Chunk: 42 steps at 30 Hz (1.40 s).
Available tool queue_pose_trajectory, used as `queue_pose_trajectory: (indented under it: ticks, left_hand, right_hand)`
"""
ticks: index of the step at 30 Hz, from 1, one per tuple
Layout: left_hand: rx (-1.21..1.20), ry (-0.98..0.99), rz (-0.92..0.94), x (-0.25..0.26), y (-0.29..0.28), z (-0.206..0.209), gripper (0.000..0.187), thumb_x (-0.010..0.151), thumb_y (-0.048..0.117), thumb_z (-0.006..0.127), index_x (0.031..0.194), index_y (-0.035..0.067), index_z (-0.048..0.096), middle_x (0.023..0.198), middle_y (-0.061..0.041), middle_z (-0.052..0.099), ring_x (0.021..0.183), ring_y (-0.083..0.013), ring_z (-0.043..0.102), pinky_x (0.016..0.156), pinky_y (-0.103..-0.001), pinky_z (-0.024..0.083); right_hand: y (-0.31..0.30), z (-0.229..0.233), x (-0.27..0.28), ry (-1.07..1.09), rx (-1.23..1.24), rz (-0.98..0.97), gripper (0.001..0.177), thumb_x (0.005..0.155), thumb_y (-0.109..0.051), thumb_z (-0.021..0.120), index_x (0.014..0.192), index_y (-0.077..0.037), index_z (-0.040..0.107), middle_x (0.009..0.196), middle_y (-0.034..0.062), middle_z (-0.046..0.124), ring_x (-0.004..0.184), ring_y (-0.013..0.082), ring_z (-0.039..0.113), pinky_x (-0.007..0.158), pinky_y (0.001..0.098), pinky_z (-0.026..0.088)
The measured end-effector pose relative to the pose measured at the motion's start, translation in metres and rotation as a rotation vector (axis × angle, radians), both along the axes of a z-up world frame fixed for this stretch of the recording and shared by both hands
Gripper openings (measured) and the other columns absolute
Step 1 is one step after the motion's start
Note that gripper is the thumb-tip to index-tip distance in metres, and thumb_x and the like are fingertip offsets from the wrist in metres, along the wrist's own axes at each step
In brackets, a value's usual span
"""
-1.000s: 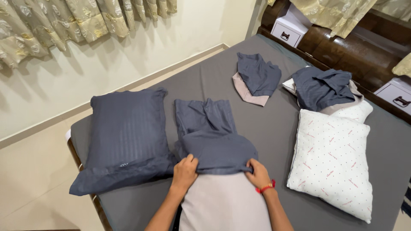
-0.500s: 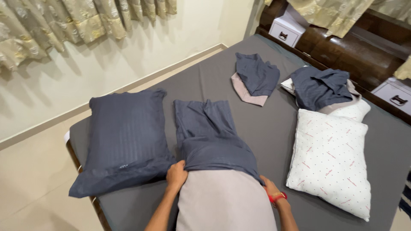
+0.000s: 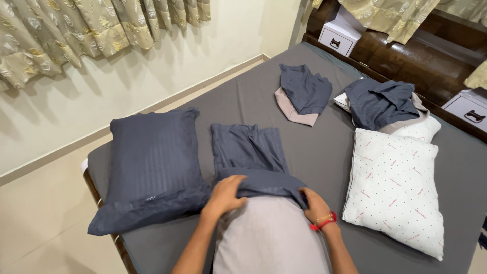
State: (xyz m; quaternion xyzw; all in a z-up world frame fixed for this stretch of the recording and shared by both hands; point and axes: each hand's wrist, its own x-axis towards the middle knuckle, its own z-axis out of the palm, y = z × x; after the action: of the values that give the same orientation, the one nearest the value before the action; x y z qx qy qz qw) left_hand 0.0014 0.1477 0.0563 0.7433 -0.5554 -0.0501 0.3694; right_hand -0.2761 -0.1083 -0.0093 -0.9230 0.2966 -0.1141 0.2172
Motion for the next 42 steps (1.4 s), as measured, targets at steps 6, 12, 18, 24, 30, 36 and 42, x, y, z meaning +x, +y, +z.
queue_pose_trajectory:
  ticks: [6,12,18,24,30,36,42]
  left_hand:
    - [0.11,0.044,-0.046,-0.029,-0.022,-0.03,0.025,0.088,0.02,0.06,0.104,0.006,0.073,0.1,-0.015,0.072,0.096,-0.038,0.067,0.084,-0.05,0.051]
    - [0.17,0.26,-0.091,-0.059,0.019,0.007,0.034,0.085,0.032,0.061,0.098,0.003,0.074,0.082,-0.018,0.072,0.079,-0.0379,0.07,0.073,-0.049,0.053]
    - [0.286,0.222,0.053,-0.056,0.009,0.02,0.039,0.103,0.039,0.058,0.095,0.004,0.074,0.072,-0.016,0.069,0.07,-0.0363,0.068,0.07,-0.048,0.052]
    - [0.182,-0.052,0.246,-0.033,-0.003,0.015,0.029,0.081,0.029,0.074,0.104,0.011,0.076,0.091,-0.011,0.07,0.086,-0.034,0.066,0.074,-0.047,0.052]
    - [0.143,-0.063,-0.009,-0.024,-0.019,-0.016,0.013,0.091,0.017,0.064,0.095,0.01,0.075,0.096,-0.006,0.07,0.101,-0.0282,0.064,0.098,-0.048,0.045]
    - [0.24,0.227,-0.225,-0.006,0.008,-0.024,0.017,0.095,0.02,0.063,0.1,0.005,0.07,0.101,-0.01,0.069,0.102,-0.0303,0.065,0.089,-0.042,0.051]
    - [0.046,0.162,0.057,0.017,0.008,-0.041,0.019,0.089,0.021,0.068,0.099,0.006,0.07,0.1,-0.009,0.069,0.099,-0.0306,0.065,0.084,-0.041,0.051]
  right_hand:
    - [-0.004,-0.048,-0.012,-0.371,0.422,-0.051,0.052,0.07,0.011,0.047,0.115,0.004,0.071,0.105,0.0215,0.075,0.101,0.0272,0.071,0.094,0.0339,0.052]
    - [0.005,0.024,0.006,-0.277,0.646,-0.004,0.043,0.083,0.0,0.061,0.123,-0.01,0.074,0.086,0.0077,0.062,0.086,0.0194,0.058,0.09,0.0282,0.046]
    - [0.027,0.032,0.053,-0.325,0.108,0.141,0.013,0.083,-0.02,0.076,0.089,-0.009,0.074,0.092,0.0021,0.069,0.087,0.0163,0.06,0.076,0.0308,0.049]
    - [0.038,0.027,0.01,-0.343,0.369,0.125,0.013,0.092,-0.013,0.068,0.091,-0.001,0.064,0.085,0.008,0.065,0.078,0.0197,0.06,0.076,0.0308,0.049]
    - [0.035,0.028,0.019,-0.324,0.33,-0.033,0.015,0.095,-0.016,0.062,0.099,-0.002,0.063,0.086,0.0084,0.064,0.075,0.0207,0.057,0.073,0.0316,0.048]
    - [0.038,0.01,0.033,-0.287,0.397,-0.095,0.016,0.098,-0.018,0.062,0.101,-0.003,0.064,0.081,0.008,0.062,0.069,0.0174,0.052,0.068,0.0315,0.046]
    - [0.035,0.0,-0.009,-0.309,0.521,0.161,0.018,0.094,-0.02,0.069,0.097,-0.003,0.067,0.081,0.0031,0.063,0.077,0.0101,0.054,0.072,0.0292,0.047]
